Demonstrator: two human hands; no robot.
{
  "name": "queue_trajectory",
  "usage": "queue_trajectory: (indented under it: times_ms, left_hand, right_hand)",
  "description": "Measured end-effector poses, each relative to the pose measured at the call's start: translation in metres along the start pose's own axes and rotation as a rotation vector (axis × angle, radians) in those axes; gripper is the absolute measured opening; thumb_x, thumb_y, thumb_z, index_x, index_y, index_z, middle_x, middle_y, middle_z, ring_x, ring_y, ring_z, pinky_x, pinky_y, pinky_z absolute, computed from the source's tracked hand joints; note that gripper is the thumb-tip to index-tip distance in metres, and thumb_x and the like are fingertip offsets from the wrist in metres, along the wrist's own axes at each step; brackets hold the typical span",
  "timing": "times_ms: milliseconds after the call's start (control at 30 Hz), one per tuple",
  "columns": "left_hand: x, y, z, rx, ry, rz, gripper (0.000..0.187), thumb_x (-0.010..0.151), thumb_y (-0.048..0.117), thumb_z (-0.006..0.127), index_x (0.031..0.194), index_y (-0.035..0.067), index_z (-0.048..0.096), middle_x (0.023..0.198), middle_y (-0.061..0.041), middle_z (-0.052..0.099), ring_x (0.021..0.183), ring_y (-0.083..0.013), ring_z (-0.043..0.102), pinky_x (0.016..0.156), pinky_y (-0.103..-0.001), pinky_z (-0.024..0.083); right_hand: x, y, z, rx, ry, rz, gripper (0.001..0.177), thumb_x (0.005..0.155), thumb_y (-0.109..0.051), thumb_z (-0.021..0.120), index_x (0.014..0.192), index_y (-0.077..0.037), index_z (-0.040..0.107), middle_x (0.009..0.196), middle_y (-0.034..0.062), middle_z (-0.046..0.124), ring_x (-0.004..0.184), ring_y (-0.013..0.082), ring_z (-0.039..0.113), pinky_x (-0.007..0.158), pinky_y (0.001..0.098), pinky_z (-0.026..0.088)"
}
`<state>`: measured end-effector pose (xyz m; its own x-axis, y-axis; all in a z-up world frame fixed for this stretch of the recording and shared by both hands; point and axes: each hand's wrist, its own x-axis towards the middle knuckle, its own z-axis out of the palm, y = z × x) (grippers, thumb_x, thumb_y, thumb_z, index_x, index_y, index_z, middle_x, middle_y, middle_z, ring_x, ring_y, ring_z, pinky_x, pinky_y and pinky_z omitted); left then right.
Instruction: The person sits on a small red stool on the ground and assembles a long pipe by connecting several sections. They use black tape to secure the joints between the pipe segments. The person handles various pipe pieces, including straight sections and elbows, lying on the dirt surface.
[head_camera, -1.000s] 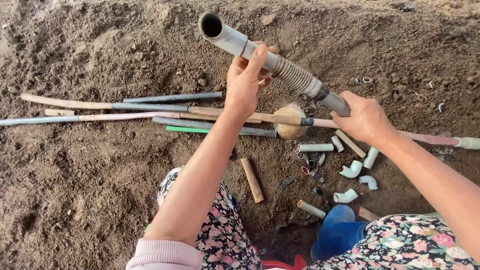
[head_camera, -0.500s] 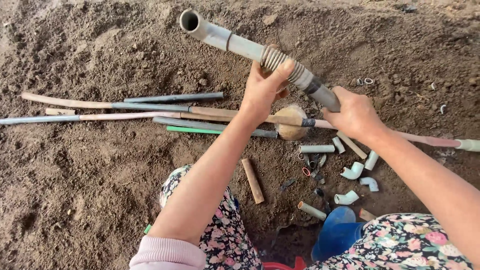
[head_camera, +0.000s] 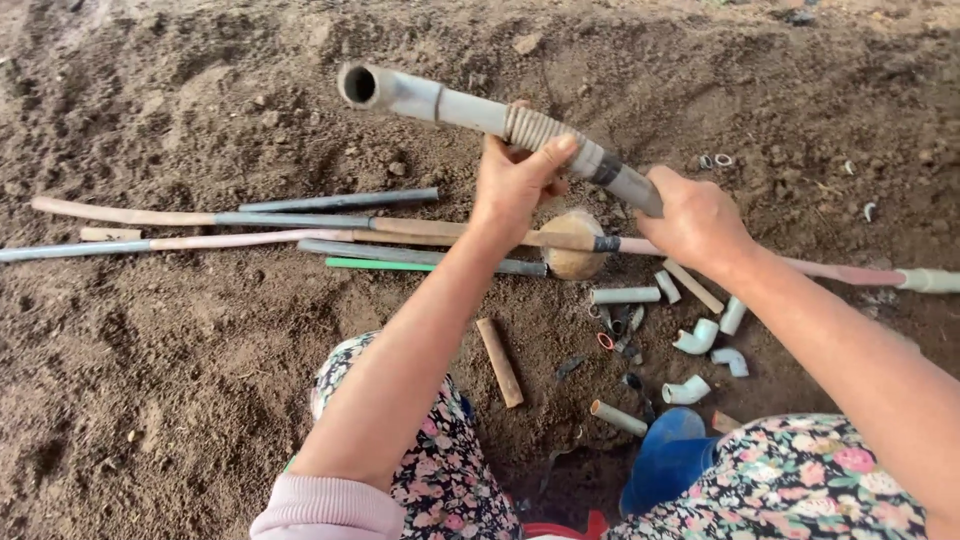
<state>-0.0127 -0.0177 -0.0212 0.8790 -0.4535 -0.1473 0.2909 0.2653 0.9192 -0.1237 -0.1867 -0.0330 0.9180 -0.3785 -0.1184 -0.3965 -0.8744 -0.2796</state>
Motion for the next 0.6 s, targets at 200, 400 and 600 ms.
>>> queue_trajectory:
  times_ms: [200,400,600]
  left_hand:
    - [-0.003,0.042,0.005,0.069,0.098,-0.108,0.050,0.075,0.009,0.071,0.116,0.004,0.042,0.091,-0.008,0.055,0.059,-0.0096,0.052,0.049,-0.019,0.050]
    - [0.005,0.073,-0.015,-0.041,0.299,-0.123,0.041,0.079,0.009,0.070,0.111,0.001,0.046,0.087,-0.008,0.058,0.051,-0.0075,0.049,0.043,-0.017,0.045]
    - [0.014,0.079,-0.037,-0.157,0.470,-0.136,0.043,0.074,0.021,0.071,0.109,0.004,0.053,0.084,-0.007,0.063,0.057,-0.0120,0.055,0.042,-0.020,0.048]
  right_hand:
    - [-0.009,-0.020,-0.035,0.178,-0.244,0.059,0.030,0.085,-0.016,0.062,0.108,-0.008,0.045,0.096,0.0150,0.062,0.079,0.0283,0.062,0.066,0.0394,0.053]
    - [-0.008,-0.010,-0.059,0.233,-0.389,0.210,0.049,0.080,-0.010,0.062,0.126,-0.013,0.046,0.118,0.0117,0.055,0.099,0.0257,0.056,0.080,0.0383,0.049]
    - [-0.013,-0.002,-0.078,0.284,-0.500,0.127,0.050,0.076,-0.023,0.068,0.124,-0.011,0.056,0.122,0.0033,0.061,0.108,0.0197,0.057,0.097,0.0372,0.042]
